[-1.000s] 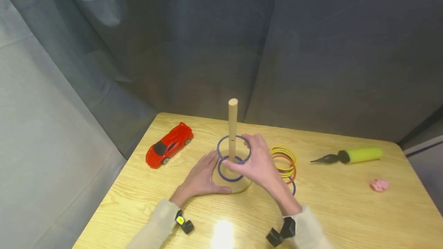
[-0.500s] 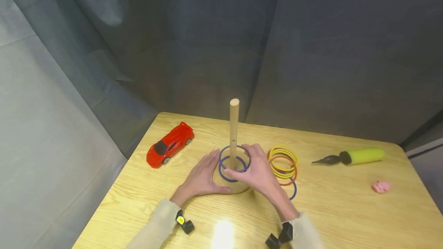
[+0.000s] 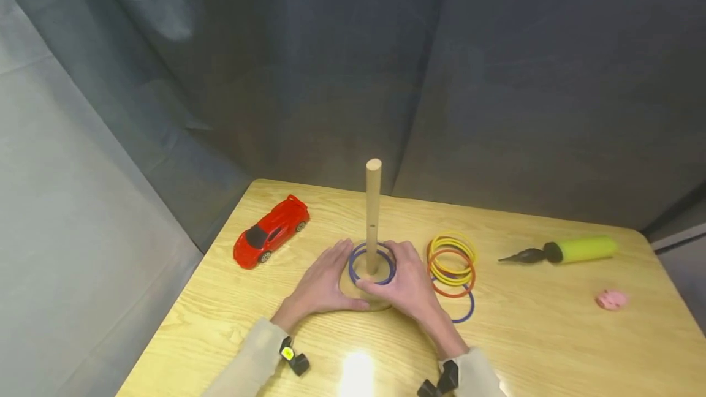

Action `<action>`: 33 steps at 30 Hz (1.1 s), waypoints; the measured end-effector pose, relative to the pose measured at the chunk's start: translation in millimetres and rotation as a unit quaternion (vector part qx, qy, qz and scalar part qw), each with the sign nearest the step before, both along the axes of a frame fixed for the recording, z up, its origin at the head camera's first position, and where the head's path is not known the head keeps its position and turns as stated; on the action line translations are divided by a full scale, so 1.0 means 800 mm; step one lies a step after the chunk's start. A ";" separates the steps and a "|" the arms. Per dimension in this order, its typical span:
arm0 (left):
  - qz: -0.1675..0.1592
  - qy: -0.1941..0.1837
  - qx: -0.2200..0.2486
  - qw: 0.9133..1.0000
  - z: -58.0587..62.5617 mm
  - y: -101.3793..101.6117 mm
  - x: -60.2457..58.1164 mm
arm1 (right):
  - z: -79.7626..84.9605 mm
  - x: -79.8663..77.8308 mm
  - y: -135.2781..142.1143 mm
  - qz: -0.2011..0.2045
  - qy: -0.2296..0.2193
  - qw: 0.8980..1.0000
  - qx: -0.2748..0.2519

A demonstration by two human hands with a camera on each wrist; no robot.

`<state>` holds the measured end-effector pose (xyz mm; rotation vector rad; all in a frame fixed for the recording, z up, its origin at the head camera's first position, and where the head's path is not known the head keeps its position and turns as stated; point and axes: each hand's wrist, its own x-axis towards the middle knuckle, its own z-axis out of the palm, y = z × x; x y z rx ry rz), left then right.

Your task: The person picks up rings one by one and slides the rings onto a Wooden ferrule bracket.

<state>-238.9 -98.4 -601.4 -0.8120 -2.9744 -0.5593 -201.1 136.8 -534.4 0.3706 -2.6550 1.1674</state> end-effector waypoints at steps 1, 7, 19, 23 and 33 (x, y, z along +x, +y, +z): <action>0.001 0.000 -0.001 1.000 0.000 -0.001 0.000 | -0.001 0.000 -0.002 0.001 0.001 1.000 0.000; 0.000 0.006 0.002 1.000 0.000 -0.003 0.000 | -0.009 -0.002 -0.004 -0.006 0.008 1.000 0.013; -0.008 0.004 -0.003 1.000 0.000 0.001 0.000 | -0.028 -0.004 -0.003 -0.050 0.020 0.998 0.018; -0.013 0.002 -0.009 1.000 -0.001 0.006 0.001 | -0.036 -0.003 -0.003 -0.050 0.019 0.998 0.020; 0.001 0.002 0.000 1.000 -0.002 -0.002 0.002 | -0.046 -0.011 -0.017 -0.037 0.004 0.999 0.024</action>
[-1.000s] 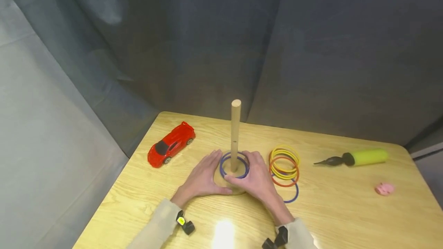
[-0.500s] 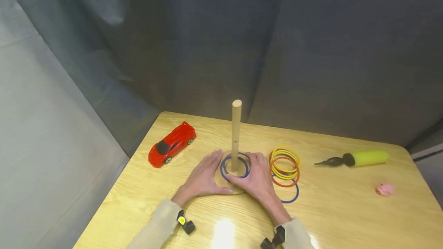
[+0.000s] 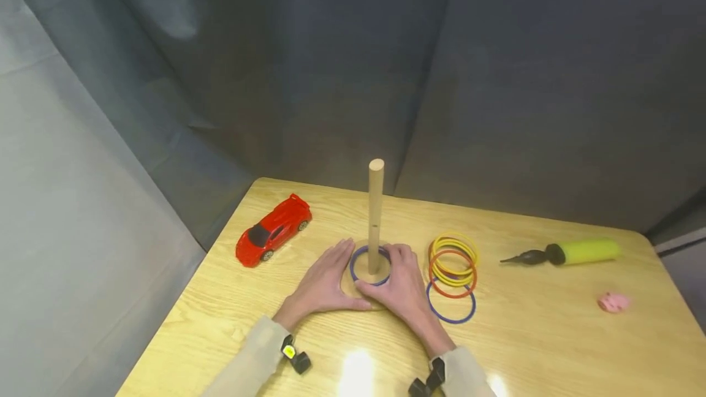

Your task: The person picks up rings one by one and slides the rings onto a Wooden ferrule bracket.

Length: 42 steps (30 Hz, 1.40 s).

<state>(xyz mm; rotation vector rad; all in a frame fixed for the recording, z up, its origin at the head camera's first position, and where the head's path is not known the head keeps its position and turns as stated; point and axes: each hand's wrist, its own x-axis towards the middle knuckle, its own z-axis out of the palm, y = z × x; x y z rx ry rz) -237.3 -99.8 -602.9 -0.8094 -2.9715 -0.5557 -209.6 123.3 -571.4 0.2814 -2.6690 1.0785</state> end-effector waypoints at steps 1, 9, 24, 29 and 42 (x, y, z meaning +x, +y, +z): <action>0.000 -0.002 0.000 1.000 0.000 0.000 0.000 | -0.001 -0.001 0.000 0.000 0.003 1.000 0.003; 0.001 -0.005 -0.002 1.000 0.001 -0.001 0.000 | -0.004 -0.003 -0.002 -0.002 0.001 1.000 0.022; 0.001 0.002 0.001 1.000 0.000 0.000 -0.001 | -0.008 -0.002 -0.002 0.010 0.012 0.999 0.038; -0.002 0.006 0.004 1.000 0.002 0.000 -0.001 | -0.002 0.001 -0.001 0.014 -0.005 0.999 0.039; -0.004 0.002 0.012 1.000 0.003 -0.001 0.000 | 0.038 0.027 0.021 0.017 -0.042 0.999 0.005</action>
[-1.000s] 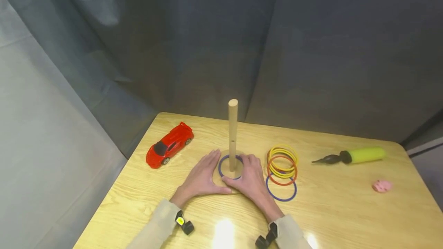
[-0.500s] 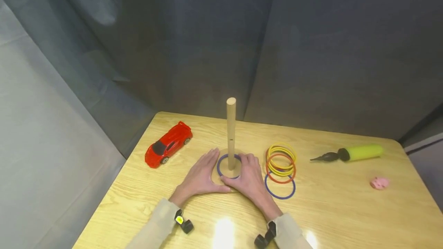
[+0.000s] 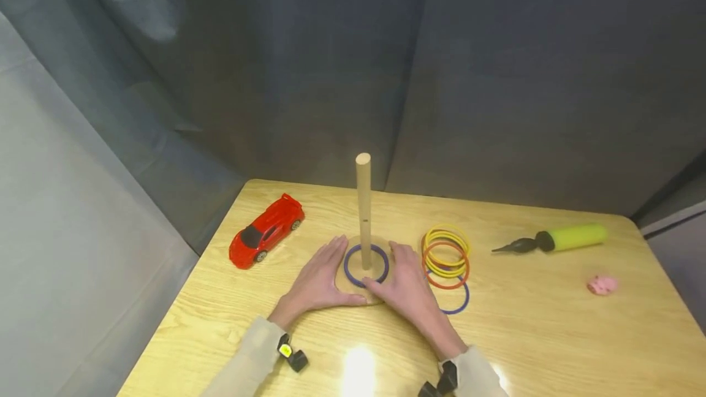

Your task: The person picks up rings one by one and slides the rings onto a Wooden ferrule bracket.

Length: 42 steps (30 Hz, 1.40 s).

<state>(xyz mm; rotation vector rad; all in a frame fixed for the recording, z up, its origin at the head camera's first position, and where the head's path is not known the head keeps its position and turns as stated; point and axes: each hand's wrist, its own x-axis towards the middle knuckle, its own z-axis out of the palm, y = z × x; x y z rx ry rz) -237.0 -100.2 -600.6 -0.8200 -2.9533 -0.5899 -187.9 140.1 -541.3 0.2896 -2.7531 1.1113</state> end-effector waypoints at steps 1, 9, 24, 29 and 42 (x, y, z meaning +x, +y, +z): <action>-0.001 -0.002 0.000 1.000 0.000 0.000 0.000 | 0.002 0.003 0.004 -0.005 0.005 1.000 -0.006; 0.001 -0.008 -0.001 1.000 -0.001 -0.001 0.000 | -0.003 0.020 0.046 -0.080 0.112 0.990 -0.011; -0.002 -0.003 0.002 1.000 -0.001 0.000 -0.003 | -0.020 0.027 0.100 -0.197 0.115 0.973 0.012; -0.002 -0.003 0.007 1.000 -0.001 0.000 0.000 | -0.030 0.027 0.105 -0.238 0.071 0.967 0.052; 0.000 -0.002 0.005 1.000 0.000 0.000 0.001 | -0.049 0.017 0.105 -0.260 0.078 0.957 0.102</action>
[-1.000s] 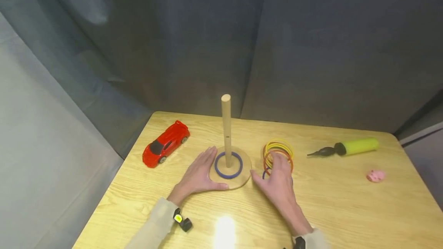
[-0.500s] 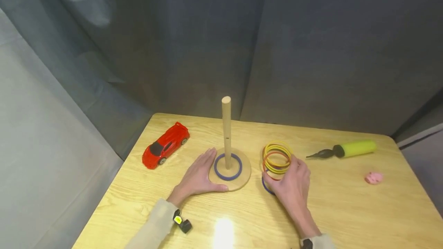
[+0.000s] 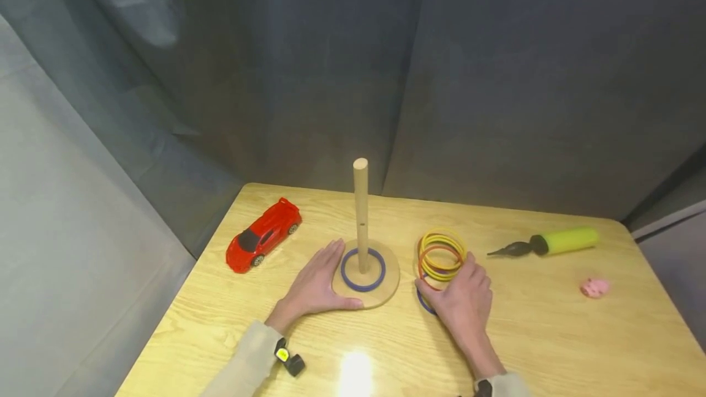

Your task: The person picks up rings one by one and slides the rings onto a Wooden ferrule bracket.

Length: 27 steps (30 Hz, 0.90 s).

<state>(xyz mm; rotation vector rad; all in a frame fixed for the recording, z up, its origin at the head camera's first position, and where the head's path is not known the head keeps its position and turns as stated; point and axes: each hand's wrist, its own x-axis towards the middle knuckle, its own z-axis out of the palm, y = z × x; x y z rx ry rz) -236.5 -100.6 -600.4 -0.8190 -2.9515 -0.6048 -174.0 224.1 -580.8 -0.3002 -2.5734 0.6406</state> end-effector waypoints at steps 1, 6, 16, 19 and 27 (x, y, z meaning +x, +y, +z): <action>0.000 -0.002 -0.002 1.000 -0.001 -0.001 0.001 | -0.002 0.000 0.000 -0.001 0.000 1.000 0.002; 0.002 -0.005 -0.008 1.000 -0.004 -0.001 0.003 | -0.005 0.000 0.000 0.000 -0.009 1.000 0.006; 0.001 0.000 -0.005 1.000 -0.002 -0.002 0.001 | -0.003 -0.004 0.003 0.001 -0.032 0.999 -0.005; -0.001 -0.001 -0.002 1.000 -0.002 -0.003 0.002 | -0.003 -0.004 0.005 0.002 -0.036 0.999 -0.014; -0.004 0.002 -0.002 1.000 0.000 -0.001 0.001 | 0.002 -0.006 0.016 -0.001 -0.033 0.999 -0.018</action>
